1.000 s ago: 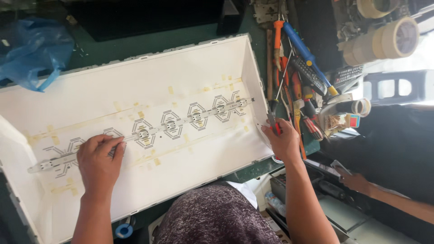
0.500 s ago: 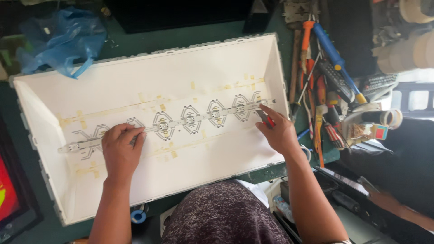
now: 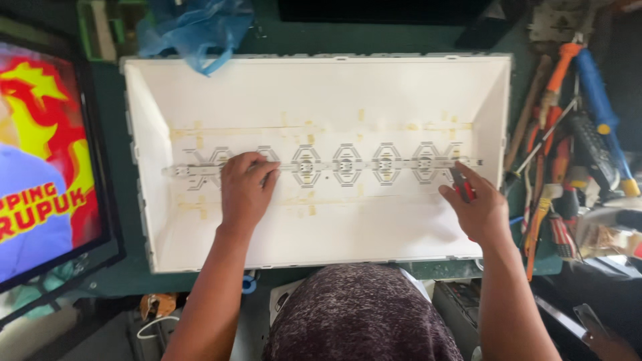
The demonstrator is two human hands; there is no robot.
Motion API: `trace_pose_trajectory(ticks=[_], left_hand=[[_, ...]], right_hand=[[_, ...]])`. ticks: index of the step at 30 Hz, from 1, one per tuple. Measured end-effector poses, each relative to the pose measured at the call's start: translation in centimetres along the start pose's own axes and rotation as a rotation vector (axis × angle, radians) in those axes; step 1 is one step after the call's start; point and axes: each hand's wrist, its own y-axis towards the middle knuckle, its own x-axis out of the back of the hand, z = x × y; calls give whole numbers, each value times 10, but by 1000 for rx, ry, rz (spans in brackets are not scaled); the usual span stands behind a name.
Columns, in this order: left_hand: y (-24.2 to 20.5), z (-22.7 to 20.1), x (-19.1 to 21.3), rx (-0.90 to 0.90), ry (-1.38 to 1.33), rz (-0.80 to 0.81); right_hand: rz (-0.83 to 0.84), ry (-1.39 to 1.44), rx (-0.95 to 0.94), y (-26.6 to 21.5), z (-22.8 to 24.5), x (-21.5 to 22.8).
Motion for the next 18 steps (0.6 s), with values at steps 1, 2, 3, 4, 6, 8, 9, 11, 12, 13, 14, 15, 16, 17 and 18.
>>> trace_pose_trajectory(ticks=[1, 2, 3, 4, 6, 8, 9, 11, 12, 13, 14, 15, 16, 17, 18], left_hand=[[0, -4, 2, 16, -8, 15], [0, -8, 4, 33, -16, 30], [-1, -9, 7, 36, -16, 24], [-1, -12, 9, 56, 4, 45], [2, -13, 9, 70, 21, 62], [-2, -11, 6, 84, 32, 77], [-2, -11, 6, 85, 31, 73], [-3, -10, 5, 86, 45, 75], [-5, -10, 4, 89, 45, 71], [-5, -9, 3, 93, 40, 65], [-6, -8, 1, 98, 35, 58], [-7, -9, 1, 101, 33, 57], [-8, -9, 0, 108, 28, 59], [-8, -8, -1, 115, 25, 58], [-5, -6, -1, 118, 25, 54]], right_hand=[[-22, 14, 23, -2, 8, 3], [-43, 29, 47, -4, 16, 6], [-44, 26, 53, -6, 33, 6], [-26, 68, 103, -8, 50, 6], [-15, 110, 153, -3, 69, -7], [-135, 4, 538, 6, 69, -38], [-137, 2, 541, 5, 88, -37], [-70, -15, 684, 2, 126, -37], [-70, -18, 688, 3, 132, -43], [-65, -46, 744, 6, 139, -48], [-60, -74, 800, 9, 146, -53], [-58, -77, 802, 10, 151, -57], [-31, -100, 822, 10, 156, -61], [-5, -123, 845, 13, 162, -64], [-4, -125, 850, 16, 170, -63]])
